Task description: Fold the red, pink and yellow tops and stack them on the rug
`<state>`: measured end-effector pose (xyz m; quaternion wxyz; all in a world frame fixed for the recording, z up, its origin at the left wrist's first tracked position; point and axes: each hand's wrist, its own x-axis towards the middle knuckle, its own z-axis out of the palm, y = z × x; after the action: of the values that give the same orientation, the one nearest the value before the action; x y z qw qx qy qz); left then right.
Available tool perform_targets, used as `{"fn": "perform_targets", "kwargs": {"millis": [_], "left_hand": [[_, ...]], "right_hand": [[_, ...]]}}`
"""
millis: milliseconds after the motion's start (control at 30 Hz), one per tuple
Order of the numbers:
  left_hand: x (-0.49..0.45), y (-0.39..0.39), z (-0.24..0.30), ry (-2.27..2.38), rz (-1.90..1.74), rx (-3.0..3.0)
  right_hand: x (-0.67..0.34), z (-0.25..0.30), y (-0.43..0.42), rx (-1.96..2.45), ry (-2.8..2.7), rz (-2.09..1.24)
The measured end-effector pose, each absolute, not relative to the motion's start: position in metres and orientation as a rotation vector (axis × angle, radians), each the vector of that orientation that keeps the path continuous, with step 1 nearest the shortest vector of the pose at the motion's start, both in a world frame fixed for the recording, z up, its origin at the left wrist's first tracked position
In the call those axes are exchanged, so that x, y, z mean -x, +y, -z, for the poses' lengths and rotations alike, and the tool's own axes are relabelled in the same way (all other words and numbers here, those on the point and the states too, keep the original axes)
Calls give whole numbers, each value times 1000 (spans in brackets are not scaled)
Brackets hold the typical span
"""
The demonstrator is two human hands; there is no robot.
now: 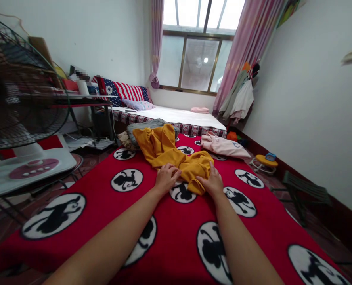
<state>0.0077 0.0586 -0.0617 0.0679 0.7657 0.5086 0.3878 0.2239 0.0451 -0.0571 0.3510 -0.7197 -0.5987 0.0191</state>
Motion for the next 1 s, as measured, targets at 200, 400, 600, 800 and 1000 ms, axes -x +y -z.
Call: {"fn": "perform_targets", "kwargs": {"millis": [200, 400, 600, 800, 1000], "left_hand": [[-1, 72, 62, 1639, -1498, -2062], [11, 85, 62, 1936, -1753, -1598], [30, 99, 65, 1826, -1657, -1512], [15, 88, 63, 1144, -1373, -1697], [-11, 65, 53, 727, -1352, -2019]], "right_hand": [[-213, 42, 41, 2009, -1600, -74], [-187, 27, 17, 1370, -1694, -1134], [-175, 17, 1, 971, -1935, -1785], [-203, 25, 34, 1034, -1328, -1076], [-217, 51, 61, 1270, -1278, -794]]}}
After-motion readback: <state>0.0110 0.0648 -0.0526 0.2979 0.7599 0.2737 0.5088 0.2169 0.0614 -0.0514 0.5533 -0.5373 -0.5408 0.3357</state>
